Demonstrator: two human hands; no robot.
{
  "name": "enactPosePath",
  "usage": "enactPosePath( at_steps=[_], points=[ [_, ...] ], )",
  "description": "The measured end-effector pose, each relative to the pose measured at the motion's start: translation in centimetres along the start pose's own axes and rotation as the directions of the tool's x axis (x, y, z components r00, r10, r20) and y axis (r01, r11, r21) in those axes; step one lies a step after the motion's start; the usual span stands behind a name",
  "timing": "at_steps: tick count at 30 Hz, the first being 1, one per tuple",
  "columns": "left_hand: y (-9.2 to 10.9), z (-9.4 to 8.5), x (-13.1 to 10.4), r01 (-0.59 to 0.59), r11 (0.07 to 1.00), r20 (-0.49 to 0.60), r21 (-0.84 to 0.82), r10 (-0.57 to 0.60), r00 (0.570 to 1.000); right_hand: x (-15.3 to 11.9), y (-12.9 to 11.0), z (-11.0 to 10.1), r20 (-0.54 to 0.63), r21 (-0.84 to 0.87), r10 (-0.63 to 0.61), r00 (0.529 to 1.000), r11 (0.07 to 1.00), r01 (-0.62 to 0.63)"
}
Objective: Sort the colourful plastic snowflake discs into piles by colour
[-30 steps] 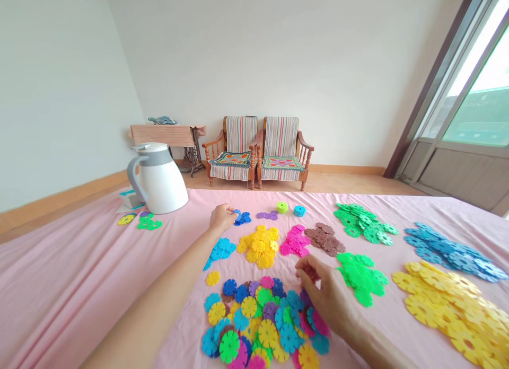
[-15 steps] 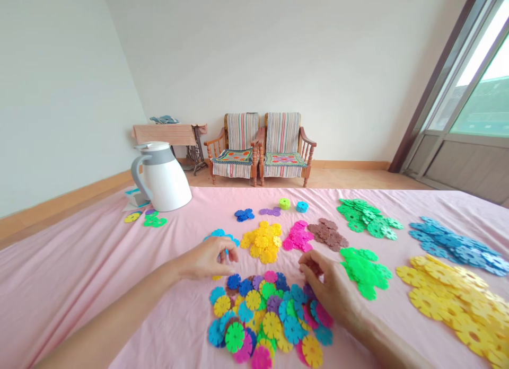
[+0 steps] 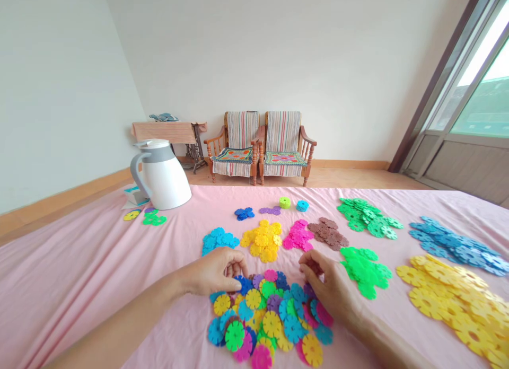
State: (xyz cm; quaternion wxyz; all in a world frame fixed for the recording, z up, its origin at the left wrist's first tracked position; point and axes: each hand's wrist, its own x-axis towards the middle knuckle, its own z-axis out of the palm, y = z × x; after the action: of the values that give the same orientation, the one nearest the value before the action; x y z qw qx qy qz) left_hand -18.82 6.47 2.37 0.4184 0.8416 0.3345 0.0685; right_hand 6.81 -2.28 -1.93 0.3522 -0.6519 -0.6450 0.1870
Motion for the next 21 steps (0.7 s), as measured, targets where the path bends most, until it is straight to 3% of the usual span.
enactPosePath(
  at_steps=[7, 21],
  points=[
    [0.1, 1.3, 0.3, 0.001, 0.998, -0.066, 0.063, 0.004, 0.998, 0.0, -0.2, -0.1, -0.003, 0.005, -0.003, 1.000, 1.000, 0.003],
    [1.3, 1.7, 0.5, -0.063, 0.990, 0.003, 0.129, 0.063, 0.998, 0.0, -0.4, -0.2, 0.011, -0.002, -0.012, 1.000, 1.000, 0.012]
  ],
)
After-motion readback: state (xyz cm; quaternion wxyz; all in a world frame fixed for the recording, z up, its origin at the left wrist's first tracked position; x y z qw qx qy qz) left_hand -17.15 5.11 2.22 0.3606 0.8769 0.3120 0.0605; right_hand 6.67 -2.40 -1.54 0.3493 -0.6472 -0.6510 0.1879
